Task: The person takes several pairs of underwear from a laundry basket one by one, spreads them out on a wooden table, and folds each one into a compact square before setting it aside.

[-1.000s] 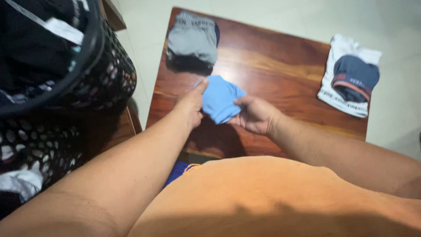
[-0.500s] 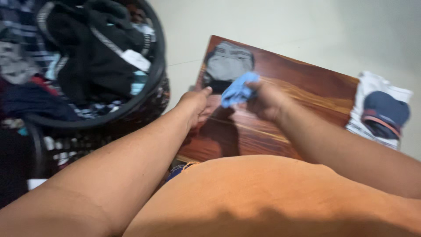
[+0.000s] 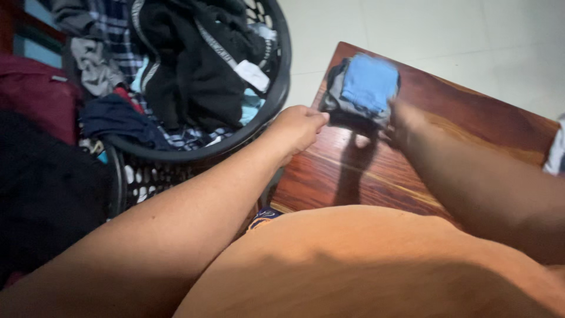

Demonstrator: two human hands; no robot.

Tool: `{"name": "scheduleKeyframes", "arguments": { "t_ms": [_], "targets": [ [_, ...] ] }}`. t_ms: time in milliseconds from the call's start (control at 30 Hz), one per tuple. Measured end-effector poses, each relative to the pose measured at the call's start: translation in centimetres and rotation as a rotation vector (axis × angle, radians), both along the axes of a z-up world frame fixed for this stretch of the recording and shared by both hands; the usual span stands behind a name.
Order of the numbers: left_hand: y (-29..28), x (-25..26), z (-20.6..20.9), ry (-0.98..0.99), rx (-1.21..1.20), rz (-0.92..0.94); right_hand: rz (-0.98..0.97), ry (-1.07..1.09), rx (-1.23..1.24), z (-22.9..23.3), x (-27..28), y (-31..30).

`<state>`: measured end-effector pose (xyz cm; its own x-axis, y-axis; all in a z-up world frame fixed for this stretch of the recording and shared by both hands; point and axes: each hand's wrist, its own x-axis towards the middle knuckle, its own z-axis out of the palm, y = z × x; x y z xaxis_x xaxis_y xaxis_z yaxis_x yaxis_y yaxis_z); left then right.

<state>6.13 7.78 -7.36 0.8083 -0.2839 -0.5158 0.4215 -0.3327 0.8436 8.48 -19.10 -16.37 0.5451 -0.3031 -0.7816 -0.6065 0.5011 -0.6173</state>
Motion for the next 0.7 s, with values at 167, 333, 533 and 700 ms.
{"name": "scheduleKeyframes", "arguments": {
  "t_ms": [167, 333, 533, 700],
  "targets": [
    [1.5, -1.0, 2.4, -0.036, -0.025, 0.012, 0.244, -0.086, -0.670, -1.3, -4.8, 0.8],
    [2.3, -1.4, 4.2, 0.011, -0.082, 0.070, 0.423, -0.467, -0.977, 5.8, -2.3, 5.5],
    [5.0, -1.3, 9.3, 0.173, -0.122, 0.149, 0.511, -0.974, -0.981, 15.5, 1.8, 13.2],
    [7.9, -1.9, 10.9, 0.182, -0.185, 0.349, 0.791, -1.156, -1.091, 19.9, 2.4, 19.4]
  ]
}}
